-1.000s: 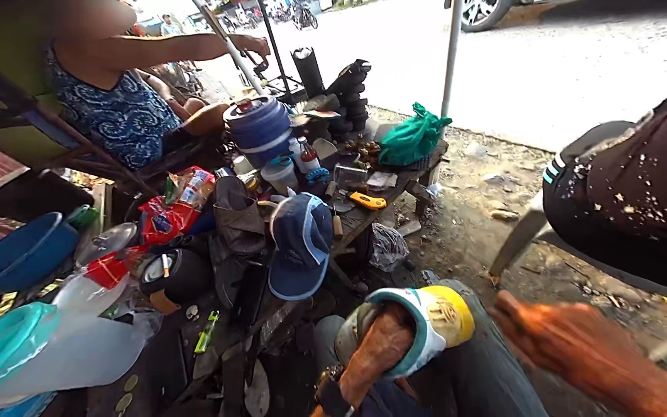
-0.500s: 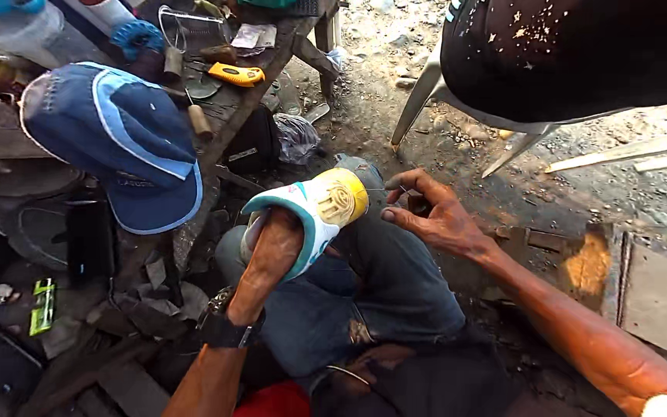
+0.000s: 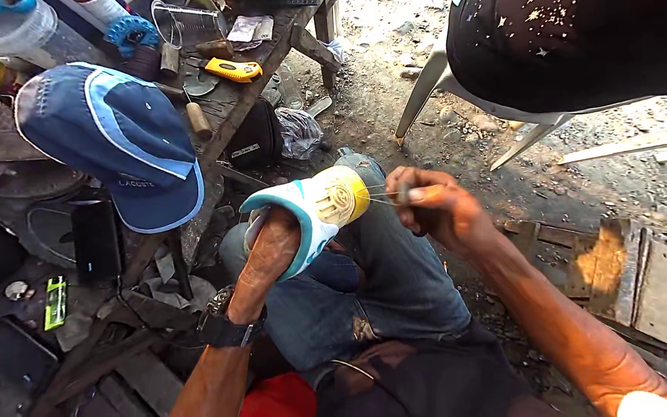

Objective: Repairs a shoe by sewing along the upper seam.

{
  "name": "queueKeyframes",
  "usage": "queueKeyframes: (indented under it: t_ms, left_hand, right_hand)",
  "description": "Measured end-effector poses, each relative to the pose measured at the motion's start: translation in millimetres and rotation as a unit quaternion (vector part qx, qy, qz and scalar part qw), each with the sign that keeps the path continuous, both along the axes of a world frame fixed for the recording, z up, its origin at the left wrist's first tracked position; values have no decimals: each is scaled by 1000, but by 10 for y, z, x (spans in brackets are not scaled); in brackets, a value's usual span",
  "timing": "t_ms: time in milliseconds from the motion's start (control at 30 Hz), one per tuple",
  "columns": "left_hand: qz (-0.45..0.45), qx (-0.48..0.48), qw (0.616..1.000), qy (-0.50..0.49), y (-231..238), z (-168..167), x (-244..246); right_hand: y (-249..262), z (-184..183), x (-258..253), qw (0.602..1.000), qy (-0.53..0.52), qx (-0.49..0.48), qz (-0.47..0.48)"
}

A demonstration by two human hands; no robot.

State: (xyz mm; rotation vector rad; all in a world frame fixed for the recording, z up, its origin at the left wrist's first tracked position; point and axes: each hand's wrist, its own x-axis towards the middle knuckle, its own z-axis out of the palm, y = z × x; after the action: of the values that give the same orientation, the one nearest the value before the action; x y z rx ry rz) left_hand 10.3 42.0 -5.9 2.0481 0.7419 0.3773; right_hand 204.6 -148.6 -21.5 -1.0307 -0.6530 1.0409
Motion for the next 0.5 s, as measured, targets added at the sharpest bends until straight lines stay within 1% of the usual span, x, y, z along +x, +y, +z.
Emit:
queueKeyframes:
  t_ms: [100, 167, 200, 267, 333, 367, 400, 433, 500]
  left_hand:
    - [6, -8, 1000, -15, 15, -44, -6]
    - [9, 6, 1000, -13, 22, -81, -5]
    - [11, 14, 1000, 0, 18, -77, 0]
    - [22, 22, 999, 19, 0, -81, 8]
    - [29, 29, 999, 31, 8, -61, 9]
    - [30, 32, 999, 31, 9, -47, 13]
    - [31, 32, 999, 28, 1, -41, 16]
    - [34, 31, 999, 27, -19, -39, 19]
    - [38, 41, 998, 30, -55, -40, 23]
  right_hand:
    - [-150, 240, 188, 994, 75, 76, -13]
    - [-219, 279, 229, 989, 109, 96, -19]
    - [-236, 262, 214, 989, 114, 92, -14]
    - [-272, 186, 173, 995, 83, 48, 23]
    - [-322, 149, 157, 997, 1, -28, 70]
    - [-355, 178, 174, 994, -40, -47, 87]
    - [-385, 219, 193, 993, -69, -44, 89]
    - [-393, 251, 200, 994, -75, -30, 79]
    - [-340, 250, 170, 998, -18, 9, 59]
